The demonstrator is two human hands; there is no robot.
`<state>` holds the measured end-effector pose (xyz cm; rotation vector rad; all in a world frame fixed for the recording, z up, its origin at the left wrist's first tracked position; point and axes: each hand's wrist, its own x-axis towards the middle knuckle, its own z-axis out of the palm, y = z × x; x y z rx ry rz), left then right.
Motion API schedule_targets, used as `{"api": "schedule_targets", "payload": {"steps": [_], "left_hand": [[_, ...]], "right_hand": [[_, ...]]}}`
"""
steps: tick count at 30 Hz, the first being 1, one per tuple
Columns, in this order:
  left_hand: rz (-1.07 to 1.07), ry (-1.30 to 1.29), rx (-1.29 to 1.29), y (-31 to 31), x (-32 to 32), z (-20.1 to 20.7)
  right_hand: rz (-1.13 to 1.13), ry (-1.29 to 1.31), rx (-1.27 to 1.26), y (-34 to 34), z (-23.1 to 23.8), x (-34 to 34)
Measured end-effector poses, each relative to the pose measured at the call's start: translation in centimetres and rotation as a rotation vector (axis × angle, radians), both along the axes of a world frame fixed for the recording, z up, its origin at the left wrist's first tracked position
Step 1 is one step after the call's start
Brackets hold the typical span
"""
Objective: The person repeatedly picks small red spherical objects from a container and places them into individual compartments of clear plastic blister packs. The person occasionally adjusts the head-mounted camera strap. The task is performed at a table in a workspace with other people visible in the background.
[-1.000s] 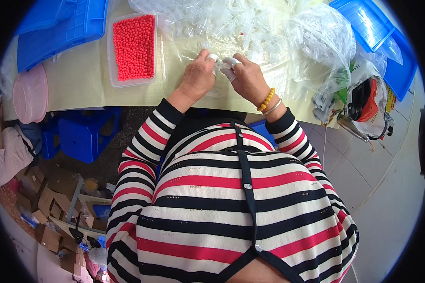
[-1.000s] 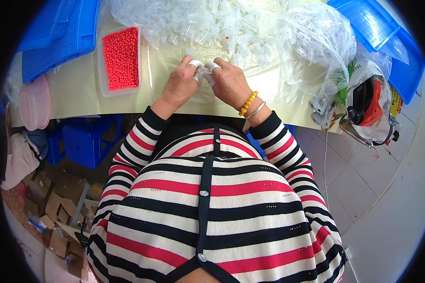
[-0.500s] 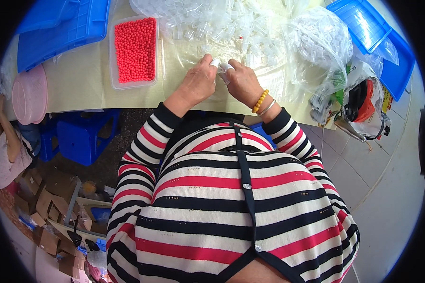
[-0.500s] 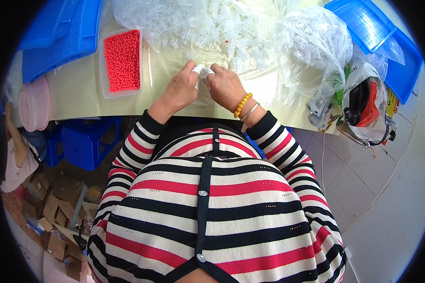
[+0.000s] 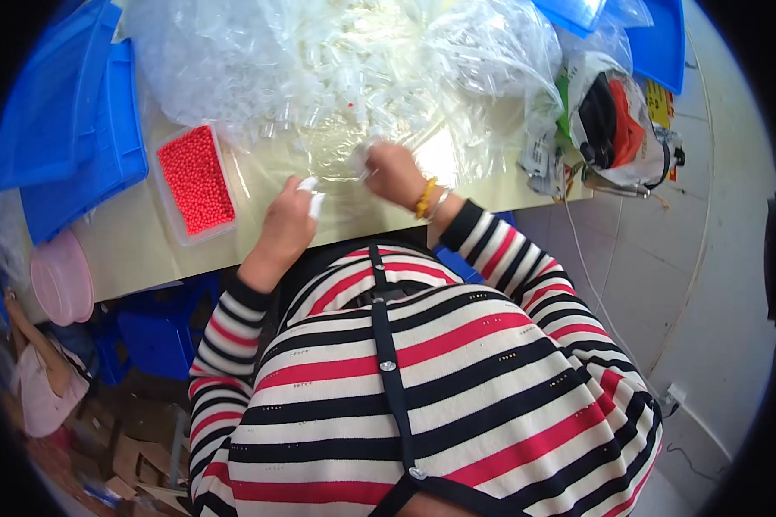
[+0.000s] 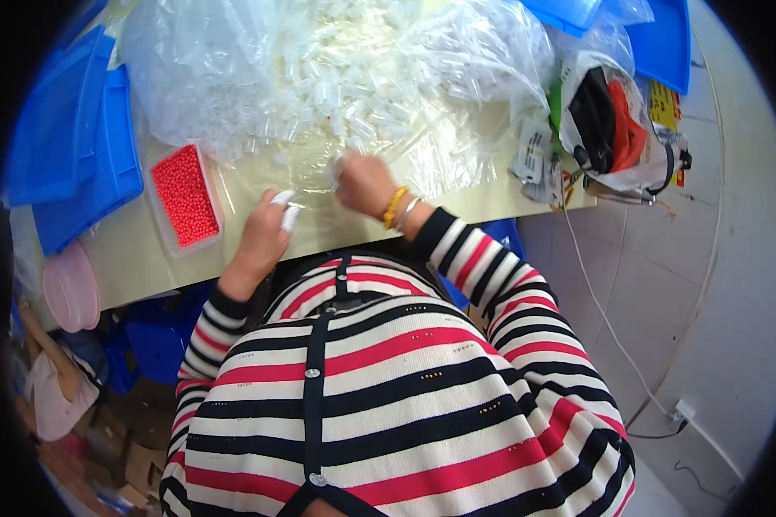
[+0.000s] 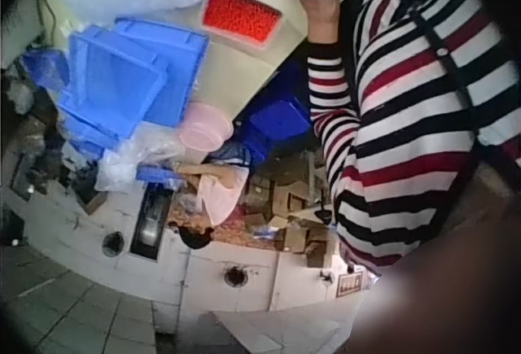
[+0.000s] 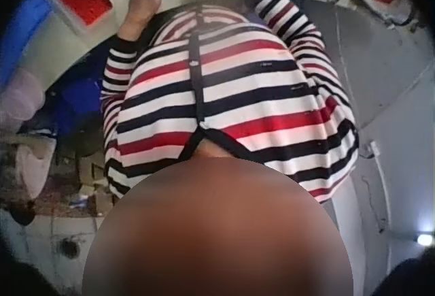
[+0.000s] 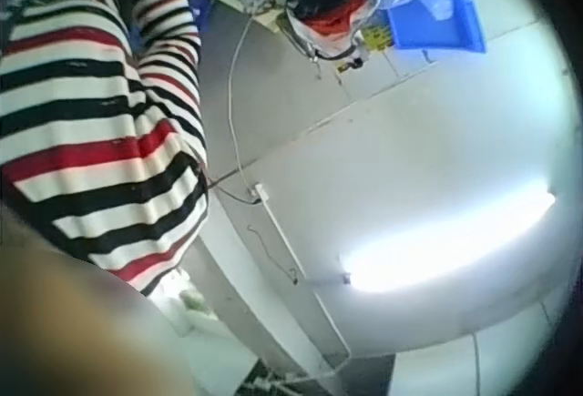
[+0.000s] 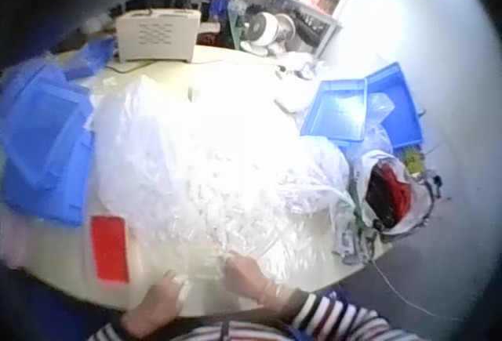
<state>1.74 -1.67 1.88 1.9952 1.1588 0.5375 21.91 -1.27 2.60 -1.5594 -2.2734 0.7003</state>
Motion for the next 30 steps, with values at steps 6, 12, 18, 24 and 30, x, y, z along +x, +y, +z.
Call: {"api": "schedule_targets", "payload": {"steps": [6, 12, 18, 24, 30], "left_hand": [[-0.356, 0.368, -0.273, -3.5, -10.7, 5.9], [-0.439, -0.022, -0.391, -11.4, -20.3, 10.0], [-0.468, 0.404, -0.812, -7.7, -20.7, 11.0], [-0.473, 0.512, -0.874, -5.1, -21.4, 11.2], [-0.484, 0.465, -0.905, -6.6, -21.0, 10.2]], "right_hand": [[-0.63, -0.056, -0.074, 0.9, 7.4, 14.1], [-0.507, 0.417, -0.877, -9.3, 16.9, 15.3], [-0.548, 0.787, -1.342, -16.4, 19.1, 13.3], [-0.421, 0.698, -1.163, -19.2, 18.9, 12.2], [-0.446, 0.884, -1.35, -22.2, 17.8, 11.7]]}}
